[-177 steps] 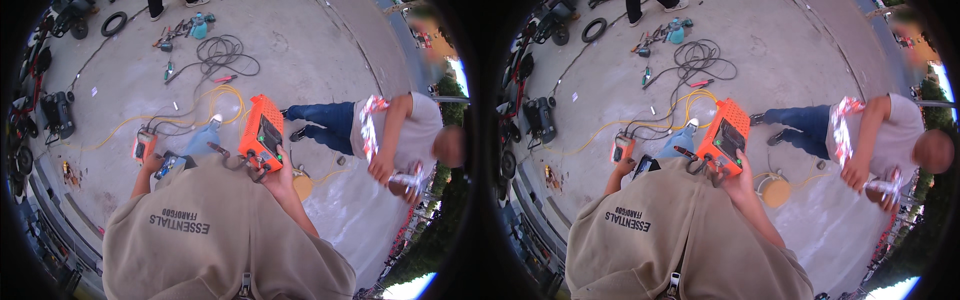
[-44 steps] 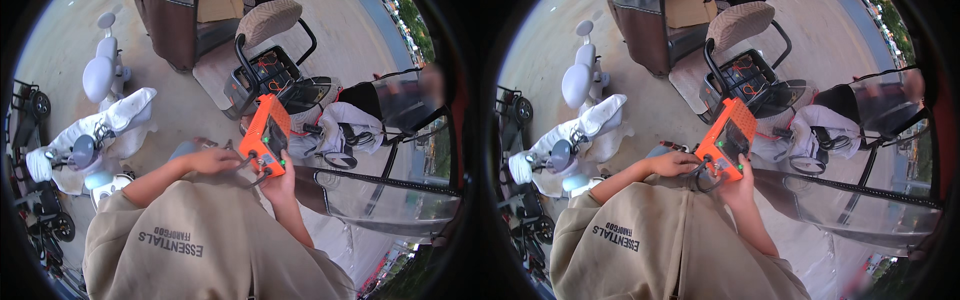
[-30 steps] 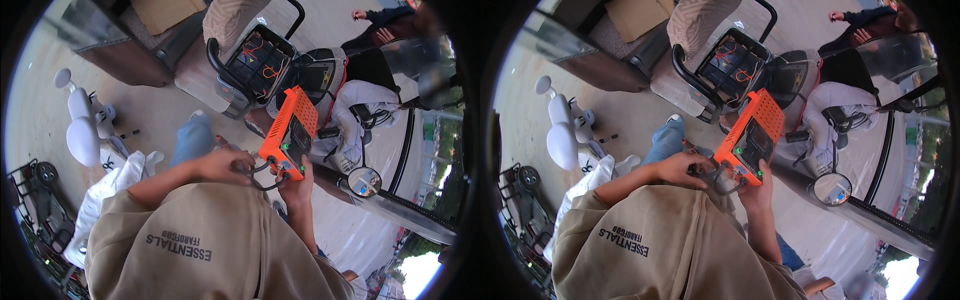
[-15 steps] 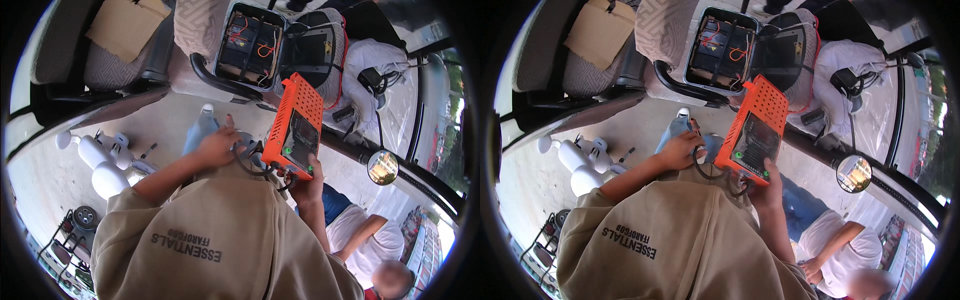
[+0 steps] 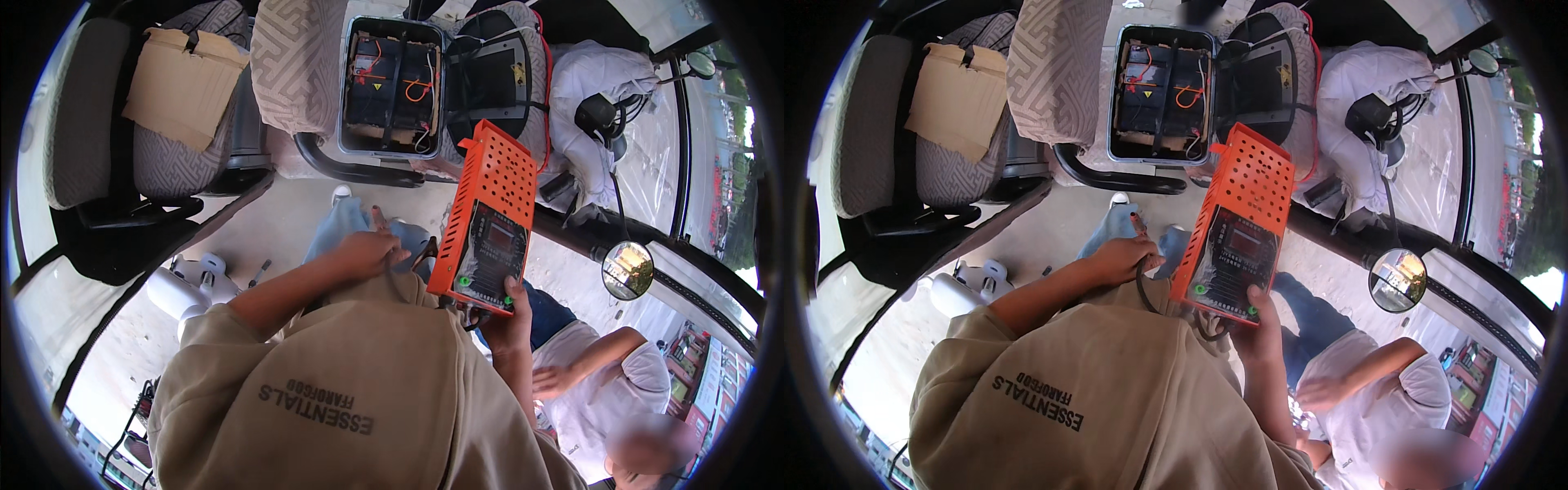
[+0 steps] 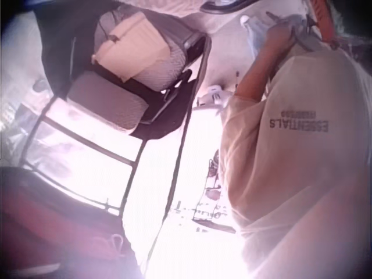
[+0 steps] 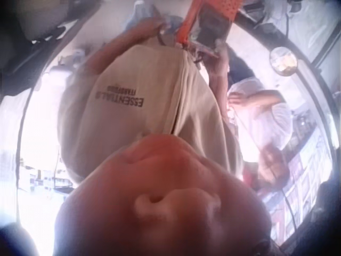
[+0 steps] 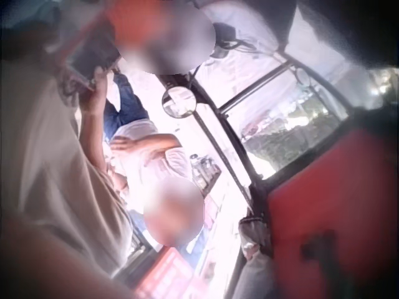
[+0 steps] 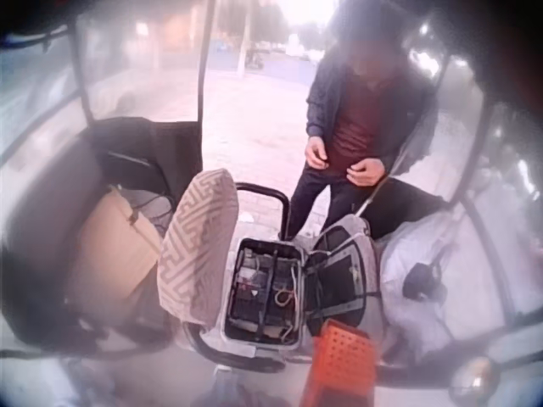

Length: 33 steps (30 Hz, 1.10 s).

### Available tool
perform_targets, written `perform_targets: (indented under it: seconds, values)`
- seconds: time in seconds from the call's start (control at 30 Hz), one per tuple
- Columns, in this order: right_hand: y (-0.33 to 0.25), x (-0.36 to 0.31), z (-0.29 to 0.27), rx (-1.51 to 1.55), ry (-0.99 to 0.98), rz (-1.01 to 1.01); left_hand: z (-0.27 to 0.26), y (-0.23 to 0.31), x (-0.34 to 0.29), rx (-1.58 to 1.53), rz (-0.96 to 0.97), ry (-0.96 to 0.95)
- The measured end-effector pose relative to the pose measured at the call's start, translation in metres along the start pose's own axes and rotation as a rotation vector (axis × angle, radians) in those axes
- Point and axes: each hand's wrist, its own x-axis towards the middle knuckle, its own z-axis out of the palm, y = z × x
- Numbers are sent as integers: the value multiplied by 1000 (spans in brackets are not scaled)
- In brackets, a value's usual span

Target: The person carries an orange battery tester from inside a workshop to an electric scooter outside. They open the scooter's seat compartment, connect the tester leads to the battery terminals, and observe the digital display while another person stands nearby.

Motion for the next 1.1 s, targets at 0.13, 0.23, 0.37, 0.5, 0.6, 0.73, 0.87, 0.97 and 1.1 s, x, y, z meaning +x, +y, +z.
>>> perform_targets:
  seconds: [0.13,0.23,0.37,0.5,0.6,0.73,0.87,0.97,1.1]
  values:
    - [-1,-1,5,47,41,28,-18,1,-8,-15,8,66]
    - [0,7,-8,62,17,78,-25,1,-10,-25,45,166]
    - [2,11,-1,95,86,71,-38,5,-15,-72,58,222]
    - [1,17,-3,83,32,110,-53,19,-18,-370,50,161]
    - [0,16,0,94,46,112,-67,52,-23,-497,46,142]
    - [6,22,6,117,73,109,-72,59,-17,-461,127,141]
    - [6,25,5,122,63,116,-75,59,-15,-465,136,108]
    - [3,22,9,128,65,112,-76,60,-19,-605,99,69]
    - [0,16,11,158,101,108,-87,72,-21,-535,156,2]
